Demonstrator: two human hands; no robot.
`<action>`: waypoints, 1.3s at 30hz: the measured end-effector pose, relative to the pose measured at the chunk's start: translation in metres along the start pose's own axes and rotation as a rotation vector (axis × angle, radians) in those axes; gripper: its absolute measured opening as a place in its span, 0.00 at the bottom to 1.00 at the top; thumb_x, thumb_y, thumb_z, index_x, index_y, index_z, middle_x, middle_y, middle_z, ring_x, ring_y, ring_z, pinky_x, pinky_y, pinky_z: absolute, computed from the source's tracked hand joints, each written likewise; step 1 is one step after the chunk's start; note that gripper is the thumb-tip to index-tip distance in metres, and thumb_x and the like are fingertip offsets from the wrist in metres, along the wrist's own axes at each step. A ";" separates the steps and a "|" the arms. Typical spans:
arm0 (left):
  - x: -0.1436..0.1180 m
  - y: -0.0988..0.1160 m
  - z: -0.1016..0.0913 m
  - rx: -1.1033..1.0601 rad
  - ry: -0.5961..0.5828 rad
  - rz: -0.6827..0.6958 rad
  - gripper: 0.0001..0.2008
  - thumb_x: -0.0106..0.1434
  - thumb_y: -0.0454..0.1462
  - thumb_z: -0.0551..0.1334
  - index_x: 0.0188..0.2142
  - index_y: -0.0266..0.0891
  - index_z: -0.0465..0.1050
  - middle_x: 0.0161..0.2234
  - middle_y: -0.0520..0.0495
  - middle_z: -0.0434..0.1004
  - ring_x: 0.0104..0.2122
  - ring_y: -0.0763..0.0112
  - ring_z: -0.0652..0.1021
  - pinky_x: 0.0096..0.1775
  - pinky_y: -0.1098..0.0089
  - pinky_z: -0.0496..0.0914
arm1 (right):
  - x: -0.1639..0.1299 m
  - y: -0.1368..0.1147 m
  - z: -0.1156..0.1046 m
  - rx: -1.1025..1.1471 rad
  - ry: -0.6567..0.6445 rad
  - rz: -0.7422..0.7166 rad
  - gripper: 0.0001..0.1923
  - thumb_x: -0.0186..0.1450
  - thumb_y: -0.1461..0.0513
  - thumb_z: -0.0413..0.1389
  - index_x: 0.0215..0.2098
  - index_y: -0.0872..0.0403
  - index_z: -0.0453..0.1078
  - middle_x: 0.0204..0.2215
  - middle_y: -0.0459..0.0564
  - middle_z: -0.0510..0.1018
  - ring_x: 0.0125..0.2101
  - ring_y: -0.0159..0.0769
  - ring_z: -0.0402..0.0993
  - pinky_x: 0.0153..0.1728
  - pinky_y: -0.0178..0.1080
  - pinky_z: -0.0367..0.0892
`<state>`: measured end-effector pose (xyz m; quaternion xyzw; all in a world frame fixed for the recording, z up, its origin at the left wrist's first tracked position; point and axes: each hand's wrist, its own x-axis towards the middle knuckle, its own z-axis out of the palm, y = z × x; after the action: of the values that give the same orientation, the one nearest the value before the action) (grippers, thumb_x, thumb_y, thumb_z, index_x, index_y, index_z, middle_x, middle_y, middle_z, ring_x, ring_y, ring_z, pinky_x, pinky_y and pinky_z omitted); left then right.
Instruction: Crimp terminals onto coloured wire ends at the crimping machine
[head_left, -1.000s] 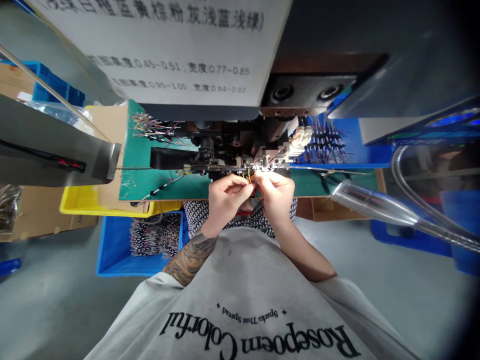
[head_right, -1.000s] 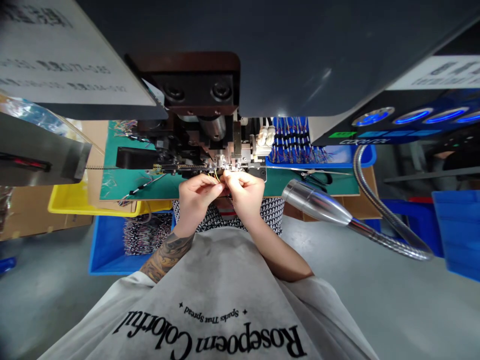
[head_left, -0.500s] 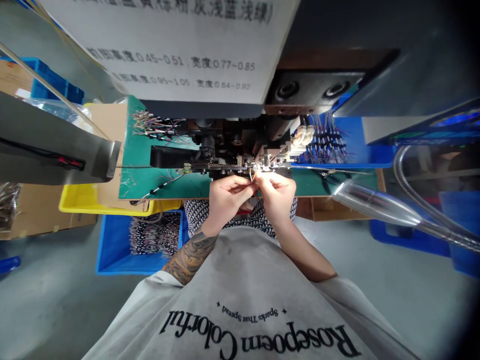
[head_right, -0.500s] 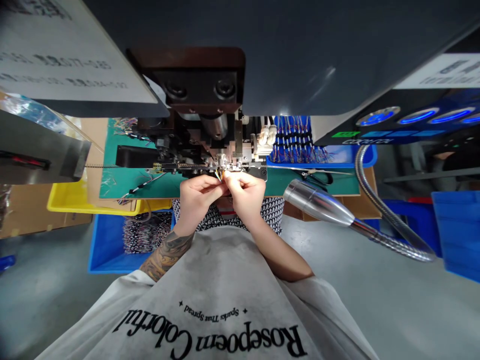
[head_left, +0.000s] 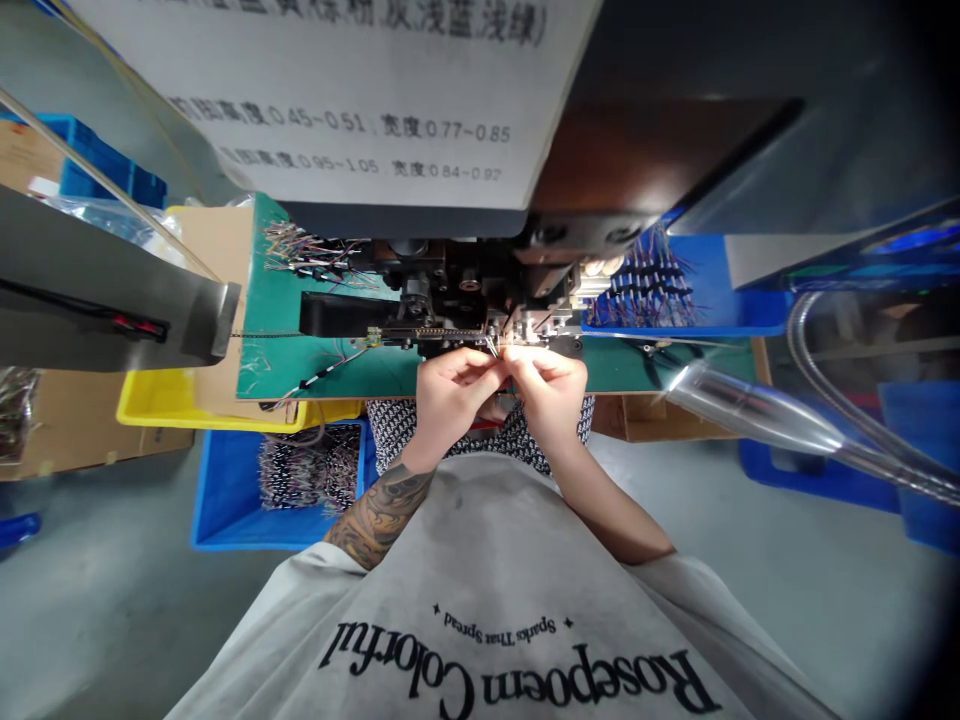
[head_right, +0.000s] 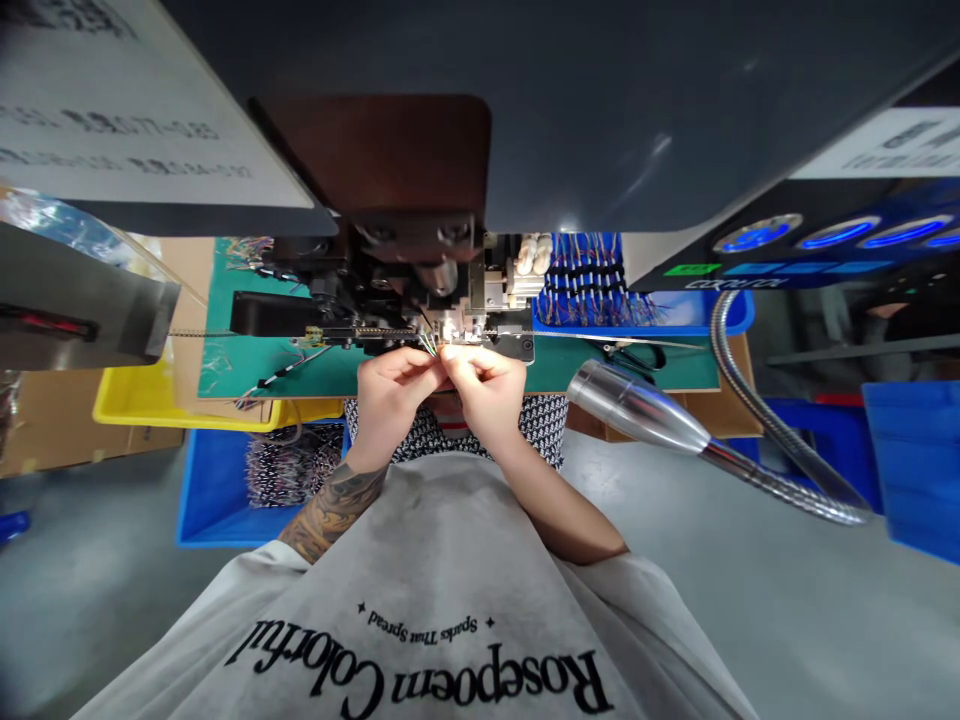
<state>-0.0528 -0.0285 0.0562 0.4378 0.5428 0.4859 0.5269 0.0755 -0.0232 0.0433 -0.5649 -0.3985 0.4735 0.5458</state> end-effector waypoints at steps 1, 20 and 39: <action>0.000 0.000 0.000 0.002 -0.004 -0.007 0.10 0.60 0.43 0.76 0.30 0.40 0.82 0.27 0.49 0.84 0.24 0.68 0.83 0.25 0.71 0.79 | 0.000 0.000 0.000 -0.008 -0.002 -0.002 0.14 0.63 0.52 0.66 0.28 0.53 0.83 0.17 0.41 0.68 0.20 0.27 0.58 0.23 0.35 0.59; 0.000 -0.003 -0.001 0.016 0.025 0.033 0.09 0.63 0.43 0.74 0.32 0.41 0.83 0.29 0.50 0.85 0.28 0.68 0.84 0.31 0.70 0.82 | 0.001 0.000 0.001 0.038 0.027 0.038 0.18 0.66 0.51 0.66 0.23 0.53 0.79 0.17 0.41 0.63 0.21 0.27 0.55 0.23 0.35 0.54; -0.001 -0.001 0.004 -0.038 0.016 0.005 0.11 0.56 0.44 0.78 0.30 0.42 0.81 0.27 0.49 0.85 0.24 0.68 0.83 0.25 0.70 0.80 | 0.006 0.002 0.001 0.026 0.057 -0.002 0.15 0.64 0.53 0.66 0.25 0.53 0.82 0.18 0.42 0.70 0.22 0.28 0.61 0.25 0.36 0.60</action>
<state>-0.0490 -0.0293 0.0559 0.4252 0.5366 0.5007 0.5297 0.0758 -0.0176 0.0405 -0.5709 -0.3771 0.4616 0.5646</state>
